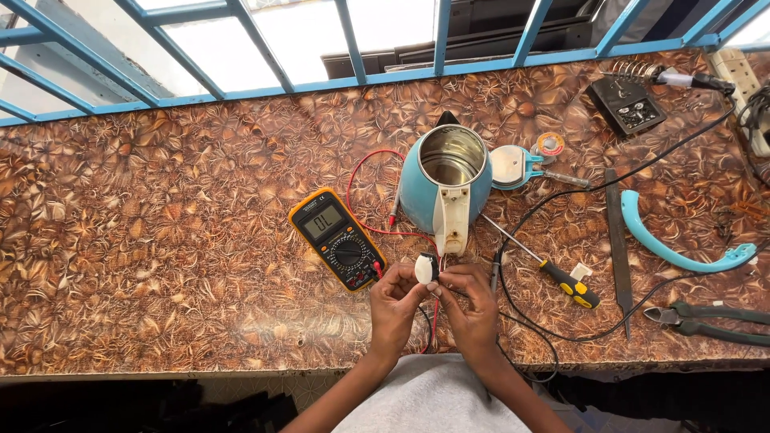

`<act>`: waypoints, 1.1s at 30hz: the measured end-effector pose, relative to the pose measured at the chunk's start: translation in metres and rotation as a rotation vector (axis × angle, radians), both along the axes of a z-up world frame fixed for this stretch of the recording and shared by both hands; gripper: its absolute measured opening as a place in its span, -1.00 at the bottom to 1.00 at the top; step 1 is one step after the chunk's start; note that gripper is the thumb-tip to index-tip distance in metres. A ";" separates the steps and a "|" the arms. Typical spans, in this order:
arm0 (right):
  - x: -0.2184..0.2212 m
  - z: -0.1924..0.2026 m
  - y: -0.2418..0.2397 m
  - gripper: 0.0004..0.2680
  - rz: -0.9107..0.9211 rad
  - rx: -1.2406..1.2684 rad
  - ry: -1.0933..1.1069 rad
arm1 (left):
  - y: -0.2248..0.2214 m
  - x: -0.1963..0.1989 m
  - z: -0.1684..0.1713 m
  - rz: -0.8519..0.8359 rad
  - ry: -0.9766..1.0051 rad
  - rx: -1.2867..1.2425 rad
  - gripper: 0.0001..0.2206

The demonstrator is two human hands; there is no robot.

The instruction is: The person uses a multimeter to test the electrical continuity of a disassembled electric kettle. They probe the internal switch and heating element connections, then remove the switch to test it separately.

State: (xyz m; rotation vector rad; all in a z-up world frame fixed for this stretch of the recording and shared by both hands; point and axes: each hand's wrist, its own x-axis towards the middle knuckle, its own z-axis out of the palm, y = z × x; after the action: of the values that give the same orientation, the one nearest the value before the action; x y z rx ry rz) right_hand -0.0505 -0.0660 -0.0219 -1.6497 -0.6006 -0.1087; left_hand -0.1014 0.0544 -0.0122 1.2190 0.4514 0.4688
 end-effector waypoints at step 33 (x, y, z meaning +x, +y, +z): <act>-0.004 -0.012 -0.009 -0.82 0.007 -0.006 -0.060 | 0.015 0.001 -0.041 -0.259 -0.092 -0.302 -0.85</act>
State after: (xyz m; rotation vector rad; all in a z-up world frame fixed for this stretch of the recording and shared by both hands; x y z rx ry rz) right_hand -0.0550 -0.0748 -0.0341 -1.6542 -0.6528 -0.1518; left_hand -0.1004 0.0694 -0.0533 0.9433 0.2688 0.2236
